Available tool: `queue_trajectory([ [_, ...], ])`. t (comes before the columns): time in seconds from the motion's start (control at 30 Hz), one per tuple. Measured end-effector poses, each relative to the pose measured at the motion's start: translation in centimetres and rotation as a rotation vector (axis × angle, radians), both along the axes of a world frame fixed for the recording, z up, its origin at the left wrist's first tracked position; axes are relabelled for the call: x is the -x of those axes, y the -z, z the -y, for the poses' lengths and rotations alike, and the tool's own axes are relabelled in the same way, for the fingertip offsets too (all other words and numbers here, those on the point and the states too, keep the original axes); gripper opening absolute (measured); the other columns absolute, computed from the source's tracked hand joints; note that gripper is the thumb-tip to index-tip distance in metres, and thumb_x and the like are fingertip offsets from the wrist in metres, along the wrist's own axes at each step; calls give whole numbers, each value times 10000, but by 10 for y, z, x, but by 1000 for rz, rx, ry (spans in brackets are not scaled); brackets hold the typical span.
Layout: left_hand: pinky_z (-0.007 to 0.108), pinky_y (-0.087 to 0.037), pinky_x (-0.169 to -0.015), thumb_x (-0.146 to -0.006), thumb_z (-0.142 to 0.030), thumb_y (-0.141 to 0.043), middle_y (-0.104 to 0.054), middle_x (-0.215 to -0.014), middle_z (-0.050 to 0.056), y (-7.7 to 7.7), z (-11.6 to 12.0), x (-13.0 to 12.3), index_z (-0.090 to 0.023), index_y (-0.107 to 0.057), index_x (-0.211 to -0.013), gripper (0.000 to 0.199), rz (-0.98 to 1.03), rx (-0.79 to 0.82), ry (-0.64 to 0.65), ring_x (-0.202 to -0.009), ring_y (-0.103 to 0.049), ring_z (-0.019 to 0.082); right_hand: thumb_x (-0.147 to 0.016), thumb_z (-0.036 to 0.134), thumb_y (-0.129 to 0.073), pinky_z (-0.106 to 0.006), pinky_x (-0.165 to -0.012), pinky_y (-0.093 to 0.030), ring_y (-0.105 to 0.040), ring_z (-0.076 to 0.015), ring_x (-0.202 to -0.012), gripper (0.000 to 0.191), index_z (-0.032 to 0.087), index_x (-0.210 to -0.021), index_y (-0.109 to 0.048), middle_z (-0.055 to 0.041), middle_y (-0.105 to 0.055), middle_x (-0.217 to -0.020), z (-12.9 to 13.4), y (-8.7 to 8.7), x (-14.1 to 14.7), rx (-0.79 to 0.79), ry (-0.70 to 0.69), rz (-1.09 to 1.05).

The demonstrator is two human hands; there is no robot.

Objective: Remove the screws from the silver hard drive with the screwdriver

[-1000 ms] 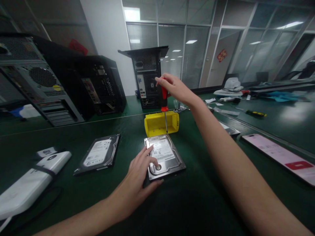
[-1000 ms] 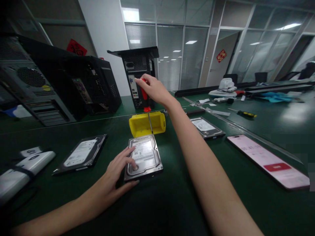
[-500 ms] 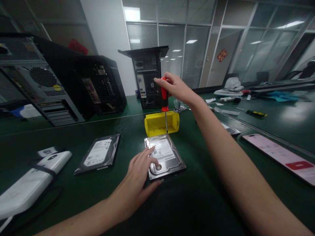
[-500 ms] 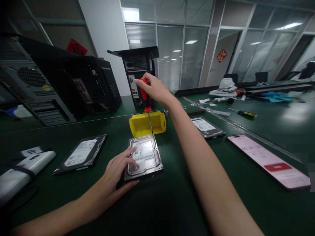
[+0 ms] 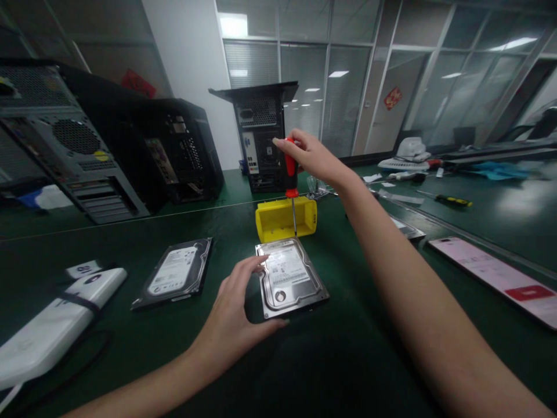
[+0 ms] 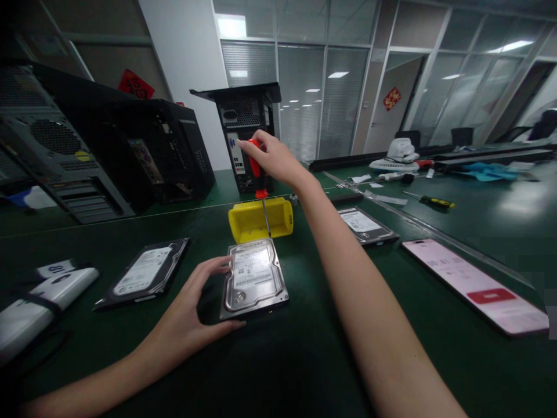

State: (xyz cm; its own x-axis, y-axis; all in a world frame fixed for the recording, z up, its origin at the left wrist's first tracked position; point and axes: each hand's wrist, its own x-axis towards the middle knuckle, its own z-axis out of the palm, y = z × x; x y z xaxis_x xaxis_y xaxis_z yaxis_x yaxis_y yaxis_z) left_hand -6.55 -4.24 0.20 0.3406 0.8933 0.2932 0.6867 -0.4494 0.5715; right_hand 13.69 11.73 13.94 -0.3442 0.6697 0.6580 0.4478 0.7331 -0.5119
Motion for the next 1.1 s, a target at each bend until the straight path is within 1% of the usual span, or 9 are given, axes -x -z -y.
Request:
queue_trajectory([
  [0.23,534,-336,-1059,-672,-335,-759,-354,-1361,55,5,-3,3,-344,-287,-1334,814,52,48,20,-1249,-403,309,-848,604,-423,-287,-595,-462,-529,-155,-705,409,201,-784,-412,-28,-510,-758,2,0,0,34,-24,-13],
  [0.33,526,-338,-1059,-679,-328,-755,-342,-1362,51,4,-3,3,-349,-285,-1336,809,48,57,27,-1247,-399,302,-851,606,-415,-286,-612,-459,-523,-149,-697,412,200,-776,-412,-24,-510,-751,2,0,0,7,-15,-8],
  [0.43,519,-323,-1071,-688,-324,-748,-323,-1365,47,3,-1,2,-352,-288,-1333,792,32,71,34,-1258,-380,296,-848,592,-434,-303,-669,-455,-510,-146,-703,398,203,-765,-418,-16,-505,-744,4,0,0,-46,66,12],
  [0.57,516,-284,-1096,-718,-330,-720,-303,-1368,45,1,0,2,-345,-301,-1327,740,16,80,38,-1291,-331,295,-865,492,-477,-334,-728,-446,-496,-151,-700,320,203,-739,-422,-7,-483,-723,4,0,0,-138,170,37],
  [0.67,518,-270,-1100,-729,-335,-708,-289,-1367,45,1,0,2,-346,-302,-1325,721,4,82,47,-1302,-308,298,-902,428,-429,-345,-755,-445,-518,-168,-733,254,197,-809,-476,-16,-505,-742,3,1,1,-147,105,47],
  [0.77,515,-271,-1097,-749,-342,-688,-268,-1370,43,2,-1,2,-352,-295,-1328,700,-18,98,65,-1303,-294,293,-925,387,-396,-341,-789,-438,-537,-175,-798,229,195,-942,-519,-31,-558,-844,3,2,2,-153,0,54],
  [0.83,513,-263,-1098,-763,-339,-674,-262,-1369,42,3,-1,2,-354,-297,-1330,681,-37,96,78,-1305,-282,292,-926,361,-405,-333,-804,-436,-541,-169,-816,219,191,-986,-530,-33,-573,-885,4,2,3,-153,-29,48],
  [0.97,516,-258,-1094,-779,-330,-655,-260,-1368,47,4,-1,2,-351,-299,-1335,661,-56,85,90,-1301,-278,293,-926,295,-412,-302,-765,-446,-555,-146,-750,198,162,-907,-557,-33,-589,-799,0,0,4,-125,-53,10],
  [1.1,510,-261,-1093,-782,-341,-652,-250,-1376,41,3,0,2,-356,-299,-1335,657,-56,101,95,-1299,-282,291,-913,278,-444,-274,-711,-444,-570,-127,-700,194,143,-837,-562,-46,-616,-797,-6,-1,3,-101,-51,-57],
])
